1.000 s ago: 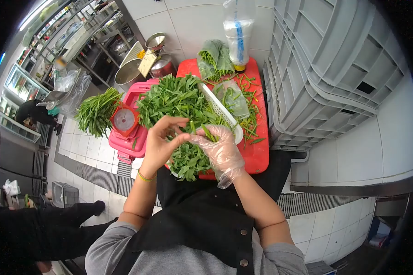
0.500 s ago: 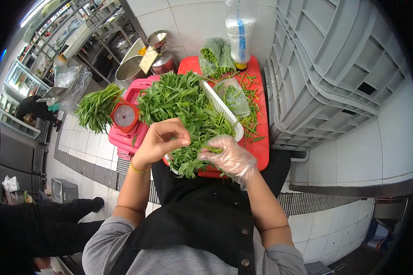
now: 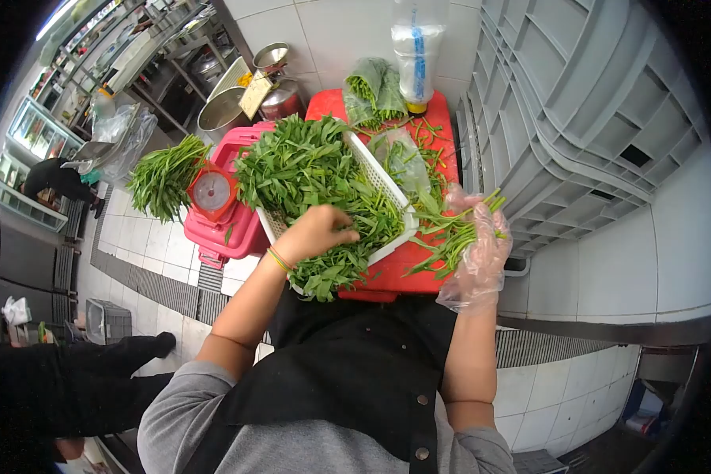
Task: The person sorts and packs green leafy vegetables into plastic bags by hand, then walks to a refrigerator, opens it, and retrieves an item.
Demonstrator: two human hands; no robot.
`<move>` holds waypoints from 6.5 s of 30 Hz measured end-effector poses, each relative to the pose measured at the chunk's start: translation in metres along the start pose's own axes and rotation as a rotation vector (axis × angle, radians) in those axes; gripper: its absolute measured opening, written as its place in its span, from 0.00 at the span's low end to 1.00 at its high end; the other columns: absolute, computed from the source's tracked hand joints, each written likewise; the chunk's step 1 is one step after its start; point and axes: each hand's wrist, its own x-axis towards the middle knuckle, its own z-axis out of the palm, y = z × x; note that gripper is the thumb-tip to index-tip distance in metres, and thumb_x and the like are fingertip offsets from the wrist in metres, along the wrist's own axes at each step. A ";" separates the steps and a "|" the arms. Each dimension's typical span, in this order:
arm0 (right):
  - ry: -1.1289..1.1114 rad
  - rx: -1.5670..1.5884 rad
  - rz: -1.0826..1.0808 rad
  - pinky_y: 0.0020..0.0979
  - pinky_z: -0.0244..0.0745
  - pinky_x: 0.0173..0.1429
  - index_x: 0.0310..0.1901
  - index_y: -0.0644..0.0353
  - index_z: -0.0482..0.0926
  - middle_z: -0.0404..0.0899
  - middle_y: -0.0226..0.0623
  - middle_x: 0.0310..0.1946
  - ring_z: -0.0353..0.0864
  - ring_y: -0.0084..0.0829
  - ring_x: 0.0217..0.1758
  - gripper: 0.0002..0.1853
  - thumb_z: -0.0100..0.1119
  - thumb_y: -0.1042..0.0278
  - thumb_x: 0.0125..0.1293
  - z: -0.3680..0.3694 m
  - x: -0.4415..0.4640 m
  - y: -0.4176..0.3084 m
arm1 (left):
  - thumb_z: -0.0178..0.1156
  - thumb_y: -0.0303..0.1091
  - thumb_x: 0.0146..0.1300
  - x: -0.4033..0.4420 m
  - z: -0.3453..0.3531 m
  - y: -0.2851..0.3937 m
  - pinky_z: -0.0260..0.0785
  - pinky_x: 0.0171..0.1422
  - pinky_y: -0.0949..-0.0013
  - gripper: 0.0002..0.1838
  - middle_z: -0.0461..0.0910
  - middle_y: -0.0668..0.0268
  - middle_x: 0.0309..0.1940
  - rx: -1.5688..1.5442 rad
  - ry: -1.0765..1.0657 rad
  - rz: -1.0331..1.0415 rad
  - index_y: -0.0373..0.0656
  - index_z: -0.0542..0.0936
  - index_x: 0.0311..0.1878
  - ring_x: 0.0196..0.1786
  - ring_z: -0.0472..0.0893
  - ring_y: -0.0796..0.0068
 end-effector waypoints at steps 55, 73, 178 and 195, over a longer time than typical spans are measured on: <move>0.064 -0.129 0.215 0.27 0.68 0.33 0.48 0.63 0.79 0.66 0.24 0.22 0.63 0.18 0.23 0.10 0.55 0.65 0.78 -0.041 -0.022 0.022 | 0.67 0.26 0.51 0.006 -0.014 0.018 0.78 0.36 0.61 0.13 0.83 0.56 0.25 -0.126 0.365 -0.123 0.38 0.82 0.42 0.30 0.87 0.60; -0.031 -0.308 0.287 0.23 0.65 0.30 0.44 0.59 0.81 0.72 0.22 0.25 0.66 0.16 0.24 0.07 0.65 0.66 0.71 0.009 -0.029 0.042 | 0.68 0.21 0.65 -0.015 -0.084 0.039 0.81 0.41 0.75 0.11 0.85 0.61 0.42 -0.974 0.560 0.017 0.32 0.81 0.50 0.37 0.88 0.71; -0.361 -0.132 0.478 0.33 0.80 0.44 0.40 0.58 0.78 0.71 0.25 0.24 0.74 0.24 0.28 0.08 0.61 0.63 0.75 0.073 -0.015 0.026 | 0.74 0.31 0.63 -0.010 -0.079 0.031 0.69 0.33 0.81 0.10 0.85 0.69 0.28 -0.797 0.651 -0.044 0.34 0.87 0.41 0.28 0.78 0.87; -0.406 -0.638 0.284 0.23 0.73 0.44 0.48 0.61 0.85 0.82 0.23 0.36 0.75 0.15 0.37 0.08 0.64 0.67 0.73 0.095 -0.031 0.036 | 0.73 0.25 0.62 -0.012 -0.047 0.053 0.77 0.36 0.79 0.08 0.86 0.65 0.28 -0.810 0.665 -0.067 0.31 0.85 0.38 0.30 0.83 0.83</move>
